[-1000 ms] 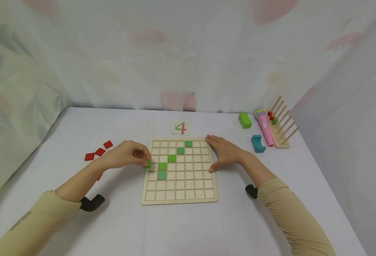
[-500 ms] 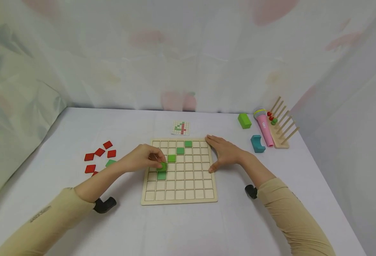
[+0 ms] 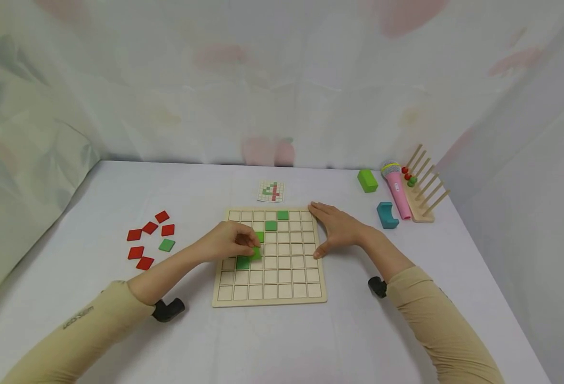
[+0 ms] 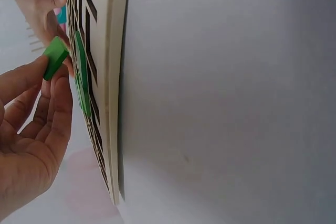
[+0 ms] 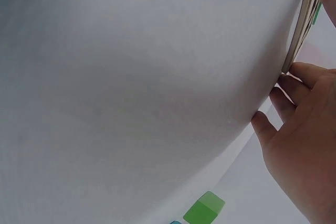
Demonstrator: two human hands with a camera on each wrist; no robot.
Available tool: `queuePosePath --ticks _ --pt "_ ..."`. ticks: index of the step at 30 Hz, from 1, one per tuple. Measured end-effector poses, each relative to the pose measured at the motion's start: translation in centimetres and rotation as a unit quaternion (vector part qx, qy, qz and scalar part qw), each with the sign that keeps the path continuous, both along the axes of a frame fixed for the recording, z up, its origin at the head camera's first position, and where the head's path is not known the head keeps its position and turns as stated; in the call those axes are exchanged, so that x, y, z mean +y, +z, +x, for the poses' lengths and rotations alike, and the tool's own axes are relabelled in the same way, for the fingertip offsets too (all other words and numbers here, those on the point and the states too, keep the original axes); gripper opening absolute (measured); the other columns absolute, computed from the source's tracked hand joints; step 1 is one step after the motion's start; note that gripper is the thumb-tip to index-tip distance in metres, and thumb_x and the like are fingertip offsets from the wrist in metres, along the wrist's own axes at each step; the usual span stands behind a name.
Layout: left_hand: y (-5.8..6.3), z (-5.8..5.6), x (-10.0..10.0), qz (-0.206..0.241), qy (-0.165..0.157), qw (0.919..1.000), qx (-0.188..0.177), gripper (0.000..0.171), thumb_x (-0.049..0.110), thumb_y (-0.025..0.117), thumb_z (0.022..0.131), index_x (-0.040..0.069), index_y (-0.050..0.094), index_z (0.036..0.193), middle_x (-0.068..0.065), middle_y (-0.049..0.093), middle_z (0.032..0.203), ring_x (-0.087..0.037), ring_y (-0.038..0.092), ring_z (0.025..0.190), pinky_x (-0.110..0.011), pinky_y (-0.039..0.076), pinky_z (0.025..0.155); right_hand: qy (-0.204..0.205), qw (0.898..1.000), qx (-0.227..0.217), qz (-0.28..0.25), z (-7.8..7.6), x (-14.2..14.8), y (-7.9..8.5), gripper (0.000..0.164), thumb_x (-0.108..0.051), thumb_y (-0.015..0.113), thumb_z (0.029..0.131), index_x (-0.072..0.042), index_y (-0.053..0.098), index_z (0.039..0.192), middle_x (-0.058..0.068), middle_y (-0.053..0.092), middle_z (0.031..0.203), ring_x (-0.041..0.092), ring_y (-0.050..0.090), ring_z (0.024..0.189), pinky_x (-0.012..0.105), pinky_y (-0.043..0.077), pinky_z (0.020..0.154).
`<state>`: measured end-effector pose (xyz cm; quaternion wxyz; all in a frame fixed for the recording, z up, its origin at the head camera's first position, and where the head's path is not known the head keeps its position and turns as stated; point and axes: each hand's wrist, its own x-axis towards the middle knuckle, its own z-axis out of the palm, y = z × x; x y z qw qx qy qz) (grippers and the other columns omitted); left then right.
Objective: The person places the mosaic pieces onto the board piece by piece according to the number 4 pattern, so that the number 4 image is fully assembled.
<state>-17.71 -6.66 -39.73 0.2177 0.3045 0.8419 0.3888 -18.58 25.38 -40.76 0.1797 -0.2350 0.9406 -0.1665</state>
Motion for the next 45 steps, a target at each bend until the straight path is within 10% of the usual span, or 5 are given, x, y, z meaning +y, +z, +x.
queuePosePath --ticks 45 --pt "-0.3 1.1 1.5 -0.076 0.005 0.9964 0.039 0.010 0.008 0.082 0.078 0.013 0.074 0.082 0.004 0.070 0.076 -0.006 0.059 0.071 -0.019 0.049 0.068 0.001 1.000 0.003 -0.002 -0.1 0.0 -0.1 0.127 -0.057 0.084 0.063 -0.002 0.018 0.157 0.016 0.017 0.166 0.038 0.016 0.154 0.059 0.021 0.122"
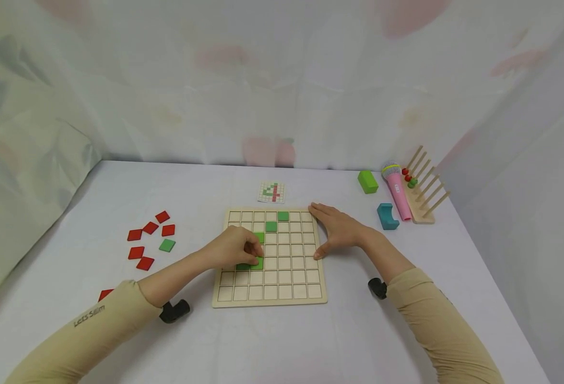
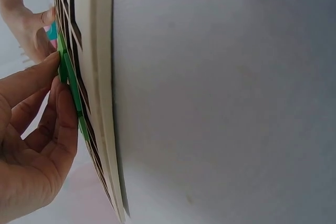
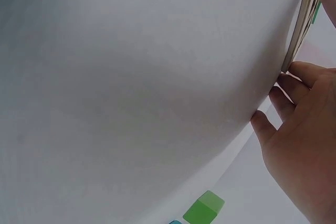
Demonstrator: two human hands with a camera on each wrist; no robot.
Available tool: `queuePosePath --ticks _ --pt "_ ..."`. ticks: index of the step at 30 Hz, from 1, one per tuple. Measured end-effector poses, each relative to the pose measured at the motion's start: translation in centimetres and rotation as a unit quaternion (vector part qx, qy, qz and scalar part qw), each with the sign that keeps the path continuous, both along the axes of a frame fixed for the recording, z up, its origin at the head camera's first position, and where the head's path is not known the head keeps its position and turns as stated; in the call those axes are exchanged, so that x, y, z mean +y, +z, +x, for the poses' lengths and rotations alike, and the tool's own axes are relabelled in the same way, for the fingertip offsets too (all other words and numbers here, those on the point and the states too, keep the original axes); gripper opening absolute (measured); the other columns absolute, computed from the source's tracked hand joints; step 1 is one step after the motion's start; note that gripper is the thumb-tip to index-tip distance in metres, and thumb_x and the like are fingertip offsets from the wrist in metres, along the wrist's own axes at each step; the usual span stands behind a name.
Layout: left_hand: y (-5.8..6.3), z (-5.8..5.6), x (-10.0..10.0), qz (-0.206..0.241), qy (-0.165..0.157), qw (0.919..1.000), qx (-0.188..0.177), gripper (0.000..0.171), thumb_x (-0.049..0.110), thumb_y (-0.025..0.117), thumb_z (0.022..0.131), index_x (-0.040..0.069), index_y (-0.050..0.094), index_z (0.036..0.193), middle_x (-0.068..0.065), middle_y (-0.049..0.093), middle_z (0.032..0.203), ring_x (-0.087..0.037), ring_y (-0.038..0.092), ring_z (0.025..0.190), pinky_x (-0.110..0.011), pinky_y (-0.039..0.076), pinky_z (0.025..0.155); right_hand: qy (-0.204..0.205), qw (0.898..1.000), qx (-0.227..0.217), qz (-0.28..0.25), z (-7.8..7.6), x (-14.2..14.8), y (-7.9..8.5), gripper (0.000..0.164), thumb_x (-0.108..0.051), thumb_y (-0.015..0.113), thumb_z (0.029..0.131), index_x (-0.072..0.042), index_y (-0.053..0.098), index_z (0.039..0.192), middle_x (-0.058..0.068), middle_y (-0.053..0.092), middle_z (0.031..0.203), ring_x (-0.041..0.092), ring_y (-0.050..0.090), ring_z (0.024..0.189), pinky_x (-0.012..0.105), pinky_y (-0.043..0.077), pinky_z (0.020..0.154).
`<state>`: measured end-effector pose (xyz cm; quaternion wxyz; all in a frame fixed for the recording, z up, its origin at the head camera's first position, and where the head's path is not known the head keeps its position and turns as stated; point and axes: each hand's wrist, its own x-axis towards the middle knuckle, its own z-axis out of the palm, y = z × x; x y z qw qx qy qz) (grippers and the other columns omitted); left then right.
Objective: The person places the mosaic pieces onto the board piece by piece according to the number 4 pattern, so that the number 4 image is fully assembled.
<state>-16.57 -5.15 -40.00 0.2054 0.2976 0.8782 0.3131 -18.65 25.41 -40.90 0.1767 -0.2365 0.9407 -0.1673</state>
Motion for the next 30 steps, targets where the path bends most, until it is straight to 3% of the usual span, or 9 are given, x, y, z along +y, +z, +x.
queuePosePath --ticks 16,21,30 --pt "0.0 0.3 0.0 -0.011 -0.003 0.9996 0.024 0.009 0.009 0.081 0.079 0.014 0.075 0.084 0.005 0.071 0.079 -0.006 0.059 0.074 -0.021 0.050 0.071 0.001 1.000 -0.003 0.000 0.0 0.0 0.0 0.127 -0.056 0.084 0.063 -0.001 0.018 0.157 0.017 0.017 0.166 0.039 0.016 0.154 0.060 0.020 0.122" --pt "0.8 0.0 -0.9 0.012 -0.002 0.9996 0.026 0.009 0.010 0.078 0.082 0.013 0.076 0.090 0.002 0.073 0.086 -0.007 0.062 0.079 -0.023 0.052 0.074 0.001 1.000 -0.003 -0.004 0.0 0.0 0.0 0.128 -0.057 0.085 0.063 -0.001 0.018 0.157 0.017 0.017 0.166 0.039 0.016 0.154 0.059 0.020 0.122" --pt "3.2 -1.5 -4.2 0.018 0.048 0.9983 0.029 0.016 0.011 0.074 0.086 0.009 0.074 0.102 -0.002 0.073 0.096 -0.013 0.064 0.081 -0.026 0.051 0.072 0.000 1.000 -0.004 -0.003 0.0 0.0 0.0 0.127 -0.056 0.085 0.064 -0.002 0.018 0.157 0.017 0.017 0.166 0.038 0.016 0.154 0.059 0.020 0.122"
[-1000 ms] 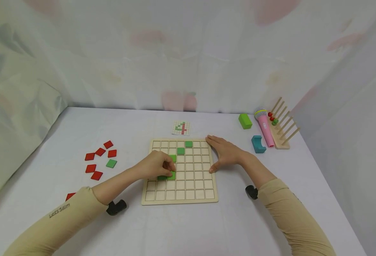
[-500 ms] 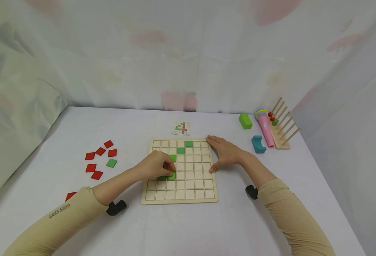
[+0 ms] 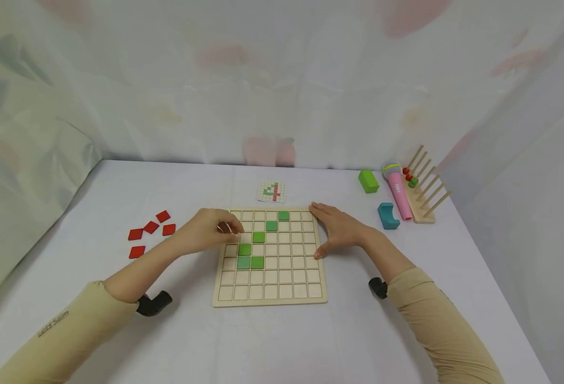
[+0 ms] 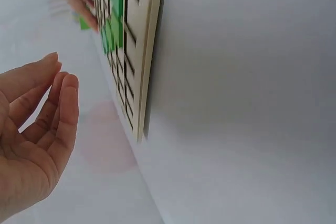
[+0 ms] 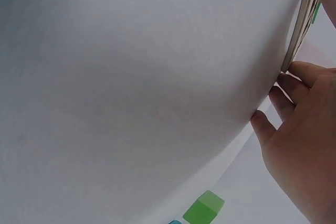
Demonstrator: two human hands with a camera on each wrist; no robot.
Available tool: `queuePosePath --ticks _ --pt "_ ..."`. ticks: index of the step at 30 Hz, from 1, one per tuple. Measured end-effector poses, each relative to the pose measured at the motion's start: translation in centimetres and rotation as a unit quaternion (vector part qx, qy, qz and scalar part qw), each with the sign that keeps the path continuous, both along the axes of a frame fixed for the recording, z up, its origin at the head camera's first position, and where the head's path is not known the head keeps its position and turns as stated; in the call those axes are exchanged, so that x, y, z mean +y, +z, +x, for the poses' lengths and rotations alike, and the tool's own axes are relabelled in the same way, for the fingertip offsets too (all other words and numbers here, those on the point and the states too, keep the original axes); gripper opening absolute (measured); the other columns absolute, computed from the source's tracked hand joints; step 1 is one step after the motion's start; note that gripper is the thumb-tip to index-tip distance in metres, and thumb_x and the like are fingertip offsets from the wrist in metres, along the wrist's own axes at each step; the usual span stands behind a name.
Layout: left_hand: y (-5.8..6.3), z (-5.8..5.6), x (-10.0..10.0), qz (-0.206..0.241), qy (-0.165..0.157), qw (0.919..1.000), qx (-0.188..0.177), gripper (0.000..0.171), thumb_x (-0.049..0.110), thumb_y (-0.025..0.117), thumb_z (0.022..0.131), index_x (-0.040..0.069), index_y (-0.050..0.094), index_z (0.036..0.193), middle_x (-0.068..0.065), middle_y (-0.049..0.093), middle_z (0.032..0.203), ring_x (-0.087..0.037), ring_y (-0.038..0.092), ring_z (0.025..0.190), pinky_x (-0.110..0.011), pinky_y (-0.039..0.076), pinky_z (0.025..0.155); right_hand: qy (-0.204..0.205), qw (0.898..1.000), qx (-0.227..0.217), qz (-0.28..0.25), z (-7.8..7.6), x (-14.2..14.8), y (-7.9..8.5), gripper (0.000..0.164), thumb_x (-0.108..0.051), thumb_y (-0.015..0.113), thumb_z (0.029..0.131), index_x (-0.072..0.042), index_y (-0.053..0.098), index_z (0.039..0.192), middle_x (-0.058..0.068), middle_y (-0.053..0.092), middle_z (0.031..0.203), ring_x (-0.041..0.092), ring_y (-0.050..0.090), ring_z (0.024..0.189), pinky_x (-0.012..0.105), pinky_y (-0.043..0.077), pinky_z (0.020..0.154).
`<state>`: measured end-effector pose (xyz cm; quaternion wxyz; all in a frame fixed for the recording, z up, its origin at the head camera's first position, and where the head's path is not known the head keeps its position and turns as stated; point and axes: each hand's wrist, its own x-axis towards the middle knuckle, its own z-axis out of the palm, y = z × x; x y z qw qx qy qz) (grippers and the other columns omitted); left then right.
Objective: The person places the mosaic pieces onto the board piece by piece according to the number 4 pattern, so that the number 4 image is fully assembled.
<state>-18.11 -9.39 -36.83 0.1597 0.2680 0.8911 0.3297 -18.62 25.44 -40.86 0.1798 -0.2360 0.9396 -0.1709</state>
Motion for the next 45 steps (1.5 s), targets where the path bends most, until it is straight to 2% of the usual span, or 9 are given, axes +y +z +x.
queuePosePath --ticks 6,14,24,33,39,45 --pt "1.0 -1.1 -3.5 -0.003 0.007 0.9999 0.008 0.021 0.012 0.073 0.087 0.009 0.073 0.107 -0.005 0.072 0.100 -0.014 0.065 0.083 -0.027 0.052 0.071 -0.003 1.000 -0.001 0.001 0.1 0.0 0.0 0.127 -0.057 0.085 0.063 -0.002 0.018 0.157 0.017 0.017 0.166 0.039 0.016 0.154 0.060 0.021 0.121" --pt "0.9 -2.5 -8.2 -0.037 -0.006 0.9992 0.018 0.022 0.013 0.072 0.087 0.010 0.073 0.108 -0.010 0.072 0.107 -0.016 0.064 0.090 -0.029 0.052 0.078 -0.002 1.000 0.000 -0.002 0.0 0.1 0.0 0.127 -0.056 0.085 0.063 -0.002 0.018 0.157 0.017 0.017 0.166 0.039 0.016 0.154 0.059 0.020 0.122" --pt "0.3 -3.1 -12.6 -0.060 -0.005 0.9976 -0.034 0.022 0.007 0.072 0.085 0.012 0.075 0.107 -0.008 0.067 0.108 -0.018 0.060 0.089 -0.027 0.051 0.075 -0.001 1.000 -0.003 -0.002 0.1 0.0 0.2 0.127 -0.057 0.084 0.064 -0.003 0.017 0.157 0.016 0.016 0.166 0.039 0.015 0.154 0.060 0.019 0.122" --pt "-0.7 -3.3 -14.8 -0.077 0.001 0.9948 -0.066 0.027 0.008 0.074 0.083 0.017 0.075 0.108 -0.005 0.064 0.102 -0.018 0.057 0.085 -0.028 0.048 0.070 -0.001 1.000 -0.003 0.000 0.1 -0.1 0.1 0.126 -0.057 0.084 0.065 -0.004 0.017 0.158 0.015 0.015 0.167 0.038 0.014 0.155 0.059 0.019 0.123" --pt "-1.4 -3.3 -15.2 -0.079 0.005 0.9936 -0.081 0.028 0.005 0.073 0.081 0.020 0.075 0.105 -0.006 0.062 0.098 -0.020 0.055 0.091 -0.030 0.049 0.074 -0.003 1.000 -0.003 0.000 0.1 -0.1 0.1 0.126 -0.057 0.084 0.065 -0.003 0.017 0.157 0.015 0.015 0.167 0.038 0.014 0.155 0.059 0.019 0.122" --pt "-1.9 -3.3 -15.3 -0.075 -0.002 0.9932 -0.089 0.028 0.004 0.075 0.081 0.018 0.075 0.105 -0.008 0.062 0.098 -0.022 0.054 0.096 -0.027 0.051 0.077 -0.004 1.000 -0.006 0.000 0.1 -0.1 0.2 0.126 -0.055 0.084 0.065 -0.003 0.017 0.157 0.016 0.015 0.167 0.038 0.014 0.155 0.060 0.019 0.122"
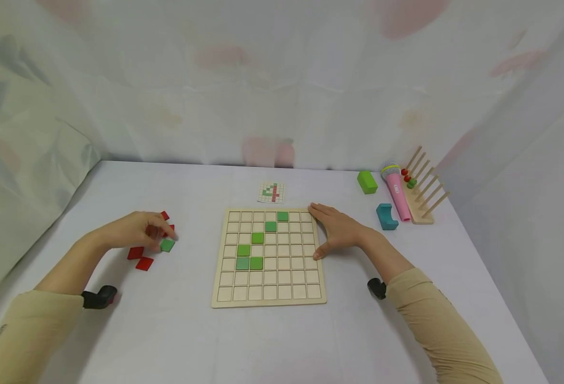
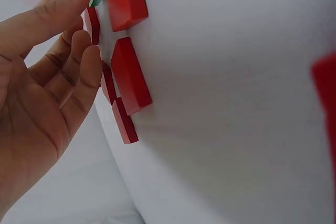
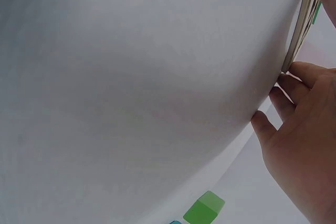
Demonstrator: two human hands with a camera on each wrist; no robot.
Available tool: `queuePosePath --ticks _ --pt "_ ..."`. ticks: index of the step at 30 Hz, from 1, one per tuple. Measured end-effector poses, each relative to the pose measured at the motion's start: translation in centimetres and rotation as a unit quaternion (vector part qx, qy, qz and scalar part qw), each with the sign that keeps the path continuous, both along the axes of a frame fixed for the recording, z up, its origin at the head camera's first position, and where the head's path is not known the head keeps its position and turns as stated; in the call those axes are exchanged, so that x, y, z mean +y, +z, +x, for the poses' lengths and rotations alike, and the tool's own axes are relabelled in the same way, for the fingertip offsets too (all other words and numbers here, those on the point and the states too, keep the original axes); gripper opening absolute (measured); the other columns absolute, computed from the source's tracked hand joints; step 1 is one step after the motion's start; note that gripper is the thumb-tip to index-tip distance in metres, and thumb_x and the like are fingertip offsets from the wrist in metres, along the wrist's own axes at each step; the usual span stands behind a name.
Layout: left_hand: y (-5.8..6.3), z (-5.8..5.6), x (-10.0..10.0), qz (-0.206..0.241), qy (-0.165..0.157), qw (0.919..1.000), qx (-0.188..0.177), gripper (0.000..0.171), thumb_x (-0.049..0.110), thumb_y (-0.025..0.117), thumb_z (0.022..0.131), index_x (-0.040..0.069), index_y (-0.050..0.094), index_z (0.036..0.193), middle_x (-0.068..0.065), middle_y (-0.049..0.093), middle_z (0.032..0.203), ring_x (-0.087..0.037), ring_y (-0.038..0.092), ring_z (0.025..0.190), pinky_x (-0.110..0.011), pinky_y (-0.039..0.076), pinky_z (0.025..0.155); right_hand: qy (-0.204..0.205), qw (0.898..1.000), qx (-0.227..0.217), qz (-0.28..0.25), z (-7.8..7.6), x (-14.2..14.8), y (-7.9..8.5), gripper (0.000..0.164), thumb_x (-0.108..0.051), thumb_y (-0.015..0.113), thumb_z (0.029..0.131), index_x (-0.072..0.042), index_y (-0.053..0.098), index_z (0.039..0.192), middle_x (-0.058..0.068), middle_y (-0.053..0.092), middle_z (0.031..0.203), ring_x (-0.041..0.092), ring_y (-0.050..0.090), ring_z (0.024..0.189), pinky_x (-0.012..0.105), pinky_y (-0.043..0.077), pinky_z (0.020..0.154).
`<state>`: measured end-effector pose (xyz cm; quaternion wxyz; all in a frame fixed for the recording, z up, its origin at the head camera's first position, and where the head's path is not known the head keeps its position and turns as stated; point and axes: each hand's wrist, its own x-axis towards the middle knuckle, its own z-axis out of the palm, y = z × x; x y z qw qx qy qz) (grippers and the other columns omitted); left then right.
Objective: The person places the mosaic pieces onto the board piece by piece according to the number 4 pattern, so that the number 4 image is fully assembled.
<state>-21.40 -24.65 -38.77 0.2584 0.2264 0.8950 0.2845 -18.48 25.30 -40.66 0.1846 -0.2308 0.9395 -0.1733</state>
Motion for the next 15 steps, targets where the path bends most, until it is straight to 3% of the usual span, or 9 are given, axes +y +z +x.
queuePosePath --ticks 15 --pt "-0.12 0.01 0.59 -0.003 -0.020 0.9998 0.009 0.024 0.005 0.077 0.080 0.016 0.075 0.102 -0.007 0.064 0.100 -0.021 0.056 0.098 -0.024 0.052 0.078 0.002 1.000 0.006 0.003 -0.06 0.07 -0.12 0.127 -0.057 0.084 0.064 -0.003 0.017 0.157 0.016 0.016 0.166 0.038 0.015 0.155 0.059 0.020 0.122"
